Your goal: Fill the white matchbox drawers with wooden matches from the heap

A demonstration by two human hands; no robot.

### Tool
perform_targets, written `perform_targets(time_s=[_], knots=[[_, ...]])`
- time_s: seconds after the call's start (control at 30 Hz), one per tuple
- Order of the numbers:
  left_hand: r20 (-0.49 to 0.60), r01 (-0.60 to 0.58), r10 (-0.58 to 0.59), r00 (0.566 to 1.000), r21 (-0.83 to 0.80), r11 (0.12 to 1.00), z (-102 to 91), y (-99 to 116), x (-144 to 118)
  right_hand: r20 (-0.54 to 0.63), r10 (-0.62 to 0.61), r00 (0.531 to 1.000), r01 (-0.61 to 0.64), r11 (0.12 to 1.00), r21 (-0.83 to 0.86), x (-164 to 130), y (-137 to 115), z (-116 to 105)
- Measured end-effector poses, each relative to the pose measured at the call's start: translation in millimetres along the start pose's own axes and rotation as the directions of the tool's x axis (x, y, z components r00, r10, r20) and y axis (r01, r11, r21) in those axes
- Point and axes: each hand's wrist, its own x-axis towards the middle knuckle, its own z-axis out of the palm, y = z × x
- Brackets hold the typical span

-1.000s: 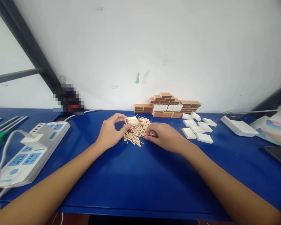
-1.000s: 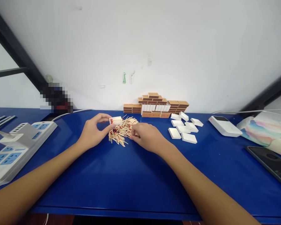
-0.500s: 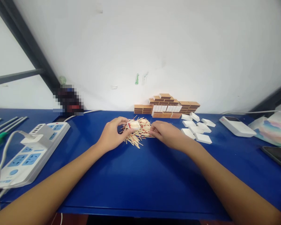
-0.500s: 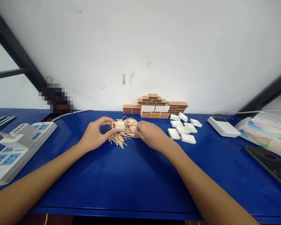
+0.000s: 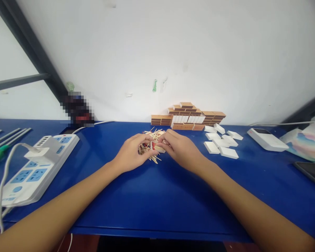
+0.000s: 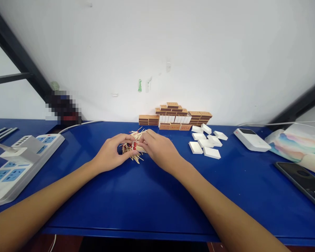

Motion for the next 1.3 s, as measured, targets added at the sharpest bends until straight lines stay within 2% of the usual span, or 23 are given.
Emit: perform_targets(time_s=[0.07,0.13,0.2,0.4,0.6,0.87,0.97,1.07,1.17,1.3], knots=[[-0.007,0.009,-0.009,1.000,0.003,1.000,0.1,-0.3,0.4,-0.030,-0.009,0.999,0.009,1.000,0.002,-0.4,0.9,-1.9],[-0.033,0.027,-0.026,0.999,0.020,0.999,-0.7,-2.1,1.5,-0.083,0.028,0.996,-0.029,1.000,-0.007,-0.4,6.5,-6.9],[-0.073,0.054,-0.052,0.996,0.033,0.998,-2.5,-4.3,3.4,-0.089,0.076,0.993,-0.078,0.997,-0.028,-0.5,13.8,-11.6],[-0.165,0.171,-0.165,0.972,0.020,0.985,-11.3,-6.7,9.4,0.181,0.081,0.980,-0.081,0.997,-0.007,-3.2,21.0,-8.5],[-0.150,0.147,-0.141,0.979,0.026,0.989,-11.6,-7.7,9.0,0.217,0.065,0.974,-0.079,0.995,0.055,-4.7,18.6,-0.7],[-0.126,0.116,-0.111,0.986,0.038,0.992,-9.2,-7.5,7.2,0.318,0.166,0.934,-0.187,0.982,0.036,-2.9,18.9,-1.1],[-0.124,0.109,-0.104,0.987,0.040,0.993,-9.2,-8.7,7.0,0.268,0.163,0.950,-0.179,0.983,0.034,-2.8,21.4,-5.3],[-0.118,0.097,-0.093,0.989,0.029,0.995,-6.5,-7.7,5.2,0.105,0.158,0.982,-0.164,0.985,0.053,-1.4,21.7,-8.8],[-0.070,0.057,-0.054,0.996,0.034,0.998,-2.3,-2.9,2.1,-0.048,0.116,0.992,-0.111,0.989,0.099,0.0,14.3,-7.4],[-0.009,0.017,-0.017,1.000,0.039,0.999,0.2,2.8,-0.7,-0.086,0.040,0.995,-0.029,0.991,0.130,-0.6,0.4,-0.5]])
